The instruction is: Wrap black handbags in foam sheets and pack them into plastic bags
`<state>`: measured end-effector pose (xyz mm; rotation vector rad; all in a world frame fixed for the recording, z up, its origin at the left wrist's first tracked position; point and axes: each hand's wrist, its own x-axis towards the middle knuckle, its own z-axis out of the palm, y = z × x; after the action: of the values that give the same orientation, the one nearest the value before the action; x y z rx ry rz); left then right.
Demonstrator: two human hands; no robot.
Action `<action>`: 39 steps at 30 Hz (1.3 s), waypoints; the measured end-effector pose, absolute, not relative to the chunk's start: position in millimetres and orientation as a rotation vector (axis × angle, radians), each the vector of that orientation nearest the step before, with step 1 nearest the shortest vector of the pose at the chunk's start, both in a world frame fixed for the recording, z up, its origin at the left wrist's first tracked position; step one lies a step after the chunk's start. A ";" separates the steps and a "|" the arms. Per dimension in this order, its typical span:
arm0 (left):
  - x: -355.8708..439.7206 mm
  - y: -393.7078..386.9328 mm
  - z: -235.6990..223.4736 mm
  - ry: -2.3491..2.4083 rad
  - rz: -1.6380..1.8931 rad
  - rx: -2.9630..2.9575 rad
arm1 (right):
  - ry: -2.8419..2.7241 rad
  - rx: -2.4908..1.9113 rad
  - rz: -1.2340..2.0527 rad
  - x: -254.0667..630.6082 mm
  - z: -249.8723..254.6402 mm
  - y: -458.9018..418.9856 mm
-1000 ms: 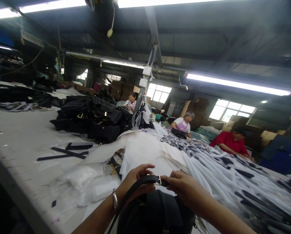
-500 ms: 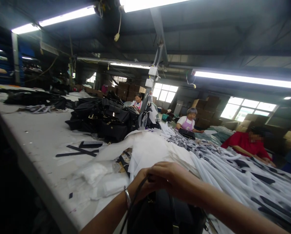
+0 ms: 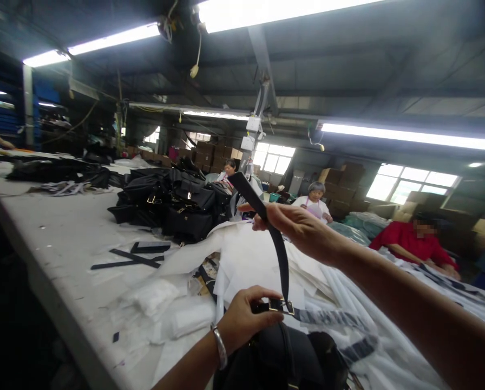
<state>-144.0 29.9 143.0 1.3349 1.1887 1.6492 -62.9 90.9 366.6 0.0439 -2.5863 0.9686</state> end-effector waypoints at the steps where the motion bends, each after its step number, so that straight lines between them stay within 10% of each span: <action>1: -143.8 28.7 143.8 1.189 1.650 1.334 | -2.540 0.057 1.124 -59.2 365.8 91.0; 4: -142.7 25.1 145.1 1.198 1.644 1.329 | -2.517 -0.055 1.367 -44.0 360.0 96.3; 14: -141.5 28.6 131.5 1.099 1.812 1.144 | -2.964 -0.804 0.514 20.0 320.6 124.9; 39: -139.9 3.3 147.4 1.514 1.714 1.696 | -2.984 -0.616 0.103 -4.4 261.6 103.1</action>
<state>-139.9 3.3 147.4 1.6957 1.5138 1.7139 -4.4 103.1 261.6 -0.6158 -2.9839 0.1030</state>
